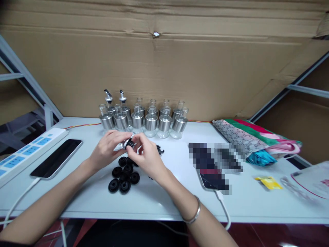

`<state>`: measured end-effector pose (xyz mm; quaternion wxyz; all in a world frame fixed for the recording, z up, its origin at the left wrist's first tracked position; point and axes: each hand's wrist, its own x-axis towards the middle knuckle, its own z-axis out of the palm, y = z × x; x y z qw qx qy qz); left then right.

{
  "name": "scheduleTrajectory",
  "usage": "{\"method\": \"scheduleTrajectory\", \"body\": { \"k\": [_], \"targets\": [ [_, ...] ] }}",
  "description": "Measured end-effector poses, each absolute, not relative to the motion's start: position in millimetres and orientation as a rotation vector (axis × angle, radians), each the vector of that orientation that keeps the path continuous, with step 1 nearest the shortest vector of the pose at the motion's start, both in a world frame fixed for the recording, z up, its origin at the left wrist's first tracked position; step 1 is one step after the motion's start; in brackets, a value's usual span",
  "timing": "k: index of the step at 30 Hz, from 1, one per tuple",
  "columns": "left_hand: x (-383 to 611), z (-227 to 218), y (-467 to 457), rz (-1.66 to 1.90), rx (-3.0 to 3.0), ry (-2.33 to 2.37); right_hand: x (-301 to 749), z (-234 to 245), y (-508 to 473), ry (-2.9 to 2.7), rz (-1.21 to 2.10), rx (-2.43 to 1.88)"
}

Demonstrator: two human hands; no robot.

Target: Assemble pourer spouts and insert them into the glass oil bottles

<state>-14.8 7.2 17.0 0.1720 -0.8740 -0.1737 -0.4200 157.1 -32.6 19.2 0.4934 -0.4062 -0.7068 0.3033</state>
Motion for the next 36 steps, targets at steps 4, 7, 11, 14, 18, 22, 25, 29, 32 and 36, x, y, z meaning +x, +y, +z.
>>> {"method": "scheduleTrajectory", "body": {
  "k": [4,7,11,14,18,22,25,29,32,36],
  "targets": [
    [-15.5,21.4,4.6,-1.203,-2.452,-0.416,159.6,22.9,-32.0,-1.733,0.727,-0.989],
    [-14.3,20.1,3.6,-1.201,-2.505,-0.407,161.6,23.2,-30.9,-1.764,0.715,-0.998],
    [-14.0,16.6,4.2,-1.214,-2.538,-0.437,162.2,21.5,-30.4,-1.779,0.702,-0.975],
    [-15.1,16.2,4.2,-1.254,-2.518,-0.434,162.5,21.1,-31.2,-1.798,0.7,-0.955],
    [-16.4,17.4,4.9,-1.257,-2.483,-0.429,163.8,21.0,-31.2,-1.819,0.739,-0.914],
    [-16.6,18.3,6.5,-1.219,-2.469,-0.45,164.5,21.3,-30.5,-1.818,0.747,-0.941],
    [-16.2,19.4,6.6,-1.212,-2.462,-0.475,164.7,21.9,-31.1,-1.834,0.768,-0.966],
    [-15.5,20.4,5.6,-1.2,-2.482,-0.482,165.8,21.2,-32.2,-1.875,0.82,-0.98],
    [-15.4,20.3,5.5,-1.191,-2.514,-0.472,166.2,20.1,-32.3,-1.886,0.832,-0.994],
    [-15.4,20.9,5.5,-1.164,-2.525,-0.47,165.8,19.7,-32.0,-1.894,0.84,-1.007]
  ]
}}
